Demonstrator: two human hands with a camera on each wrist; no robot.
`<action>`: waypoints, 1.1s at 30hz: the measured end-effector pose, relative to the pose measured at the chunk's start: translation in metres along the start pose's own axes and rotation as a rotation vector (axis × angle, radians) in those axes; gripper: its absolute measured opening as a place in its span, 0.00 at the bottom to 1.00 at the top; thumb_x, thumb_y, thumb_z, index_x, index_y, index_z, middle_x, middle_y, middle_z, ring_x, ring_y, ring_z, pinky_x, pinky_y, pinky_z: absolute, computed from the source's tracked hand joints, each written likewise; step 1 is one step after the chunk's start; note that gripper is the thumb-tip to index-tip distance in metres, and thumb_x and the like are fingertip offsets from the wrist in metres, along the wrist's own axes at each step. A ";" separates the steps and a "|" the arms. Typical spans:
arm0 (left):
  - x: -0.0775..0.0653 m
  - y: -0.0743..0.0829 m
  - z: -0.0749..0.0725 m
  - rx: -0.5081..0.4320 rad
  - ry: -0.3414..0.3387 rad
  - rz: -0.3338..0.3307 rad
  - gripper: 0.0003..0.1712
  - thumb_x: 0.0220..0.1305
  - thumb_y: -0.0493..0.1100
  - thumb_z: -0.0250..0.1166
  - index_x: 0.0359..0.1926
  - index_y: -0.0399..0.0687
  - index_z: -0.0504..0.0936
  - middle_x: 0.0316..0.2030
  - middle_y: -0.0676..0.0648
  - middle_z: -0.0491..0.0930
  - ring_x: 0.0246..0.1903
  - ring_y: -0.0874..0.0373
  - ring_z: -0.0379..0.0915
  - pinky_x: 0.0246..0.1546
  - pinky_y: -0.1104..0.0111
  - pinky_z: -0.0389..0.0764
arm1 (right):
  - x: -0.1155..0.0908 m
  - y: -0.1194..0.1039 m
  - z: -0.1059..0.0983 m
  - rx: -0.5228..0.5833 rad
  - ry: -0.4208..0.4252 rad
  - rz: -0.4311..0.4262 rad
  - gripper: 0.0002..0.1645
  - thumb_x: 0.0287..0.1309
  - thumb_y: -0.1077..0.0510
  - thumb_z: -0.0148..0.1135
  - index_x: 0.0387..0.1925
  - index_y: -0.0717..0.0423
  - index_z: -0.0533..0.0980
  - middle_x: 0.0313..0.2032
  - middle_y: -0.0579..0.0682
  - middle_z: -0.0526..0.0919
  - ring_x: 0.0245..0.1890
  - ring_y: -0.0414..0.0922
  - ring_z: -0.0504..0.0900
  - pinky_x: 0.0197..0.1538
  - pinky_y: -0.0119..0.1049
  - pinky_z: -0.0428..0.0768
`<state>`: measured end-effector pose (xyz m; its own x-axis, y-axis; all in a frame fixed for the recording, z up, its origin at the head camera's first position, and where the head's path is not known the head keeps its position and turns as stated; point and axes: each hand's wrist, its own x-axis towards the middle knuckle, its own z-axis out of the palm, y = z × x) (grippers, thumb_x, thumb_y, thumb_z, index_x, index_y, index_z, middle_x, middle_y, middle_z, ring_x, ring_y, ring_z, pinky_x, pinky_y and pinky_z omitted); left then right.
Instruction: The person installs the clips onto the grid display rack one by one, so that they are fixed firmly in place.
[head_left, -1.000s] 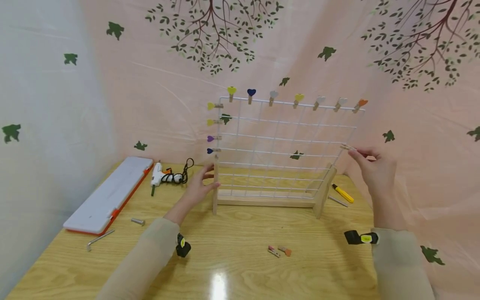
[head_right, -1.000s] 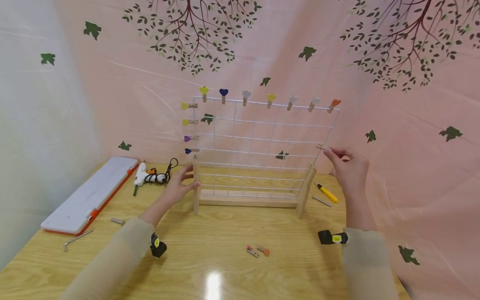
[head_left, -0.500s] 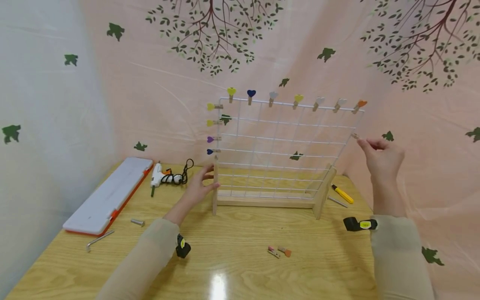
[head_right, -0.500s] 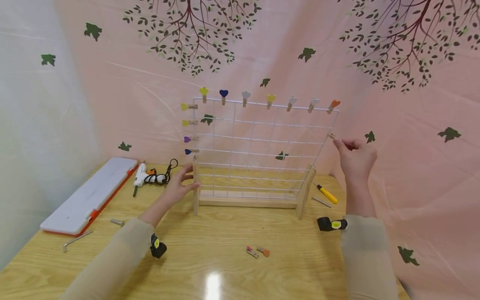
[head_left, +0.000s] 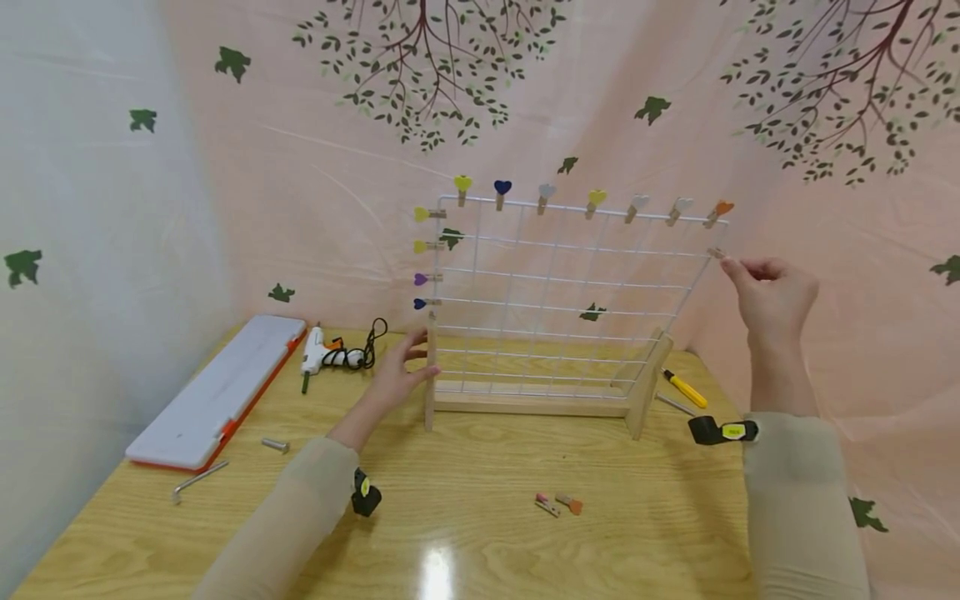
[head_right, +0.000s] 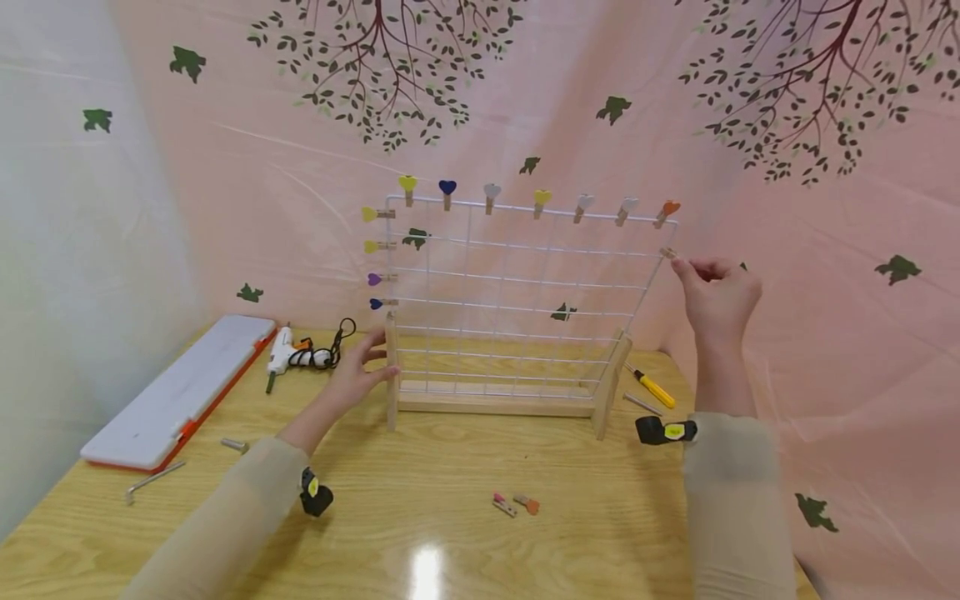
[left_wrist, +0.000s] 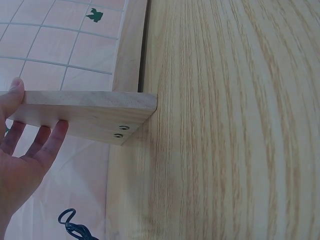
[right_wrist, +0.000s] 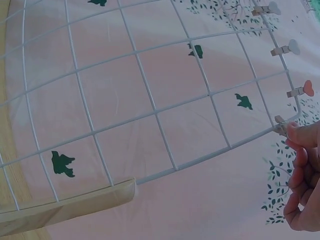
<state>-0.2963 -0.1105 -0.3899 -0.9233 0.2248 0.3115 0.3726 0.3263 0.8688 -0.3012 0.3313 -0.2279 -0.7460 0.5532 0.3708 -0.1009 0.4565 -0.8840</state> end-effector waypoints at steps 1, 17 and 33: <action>0.000 -0.001 0.000 -0.003 -0.001 0.001 0.39 0.54 0.37 0.63 0.65 0.40 0.55 0.60 0.35 0.60 0.54 0.38 0.64 0.49 0.52 0.73 | 0.001 0.000 0.001 -0.003 -0.001 -0.001 0.13 0.40 0.42 0.65 0.27 0.44 0.80 0.24 0.35 0.74 0.26 0.36 0.67 0.23 0.20 0.67; 0.012 -0.036 0.004 0.017 0.017 0.019 0.39 0.54 0.39 0.64 0.65 0.50 0.56 0.60 0.41 0.62 0.53 0.43 0.66 0.48 0.54 0.75 | -0.019 0.007 0.008 0.028 0.080 -0.303 0.19 0.45 0.48 0.67 0.41 0.47 0.79 0.31 0.36 0.72 0.30 0.34 0.66 0.31 0.24 0.64; 0.001 -0.003 0.000 -0.018 -0.007 0.008 0.38 0.55 0.33 0.62 0.65 0.41 0.55 0.59 0.36 0.61 0.54 0.38 0.64 0.48 0.53 0.75 | -0.121 0.103 0.075 -0.152 -0.931 -0.873 0.22 0.44 0.55 0.68 0.45 0.46 0.75 0.32 0.37 0.75 0.28 0.37 0.70 0.28 0.31 0.71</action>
<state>-0.2986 -0.1116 -0.3924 -0.9196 0.2340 0.3156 0.3780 0.3081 0.8730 -0.2709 0.2586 -0.3851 -0.6536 -0.6327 0.4154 -0.7565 0.5280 -0.3861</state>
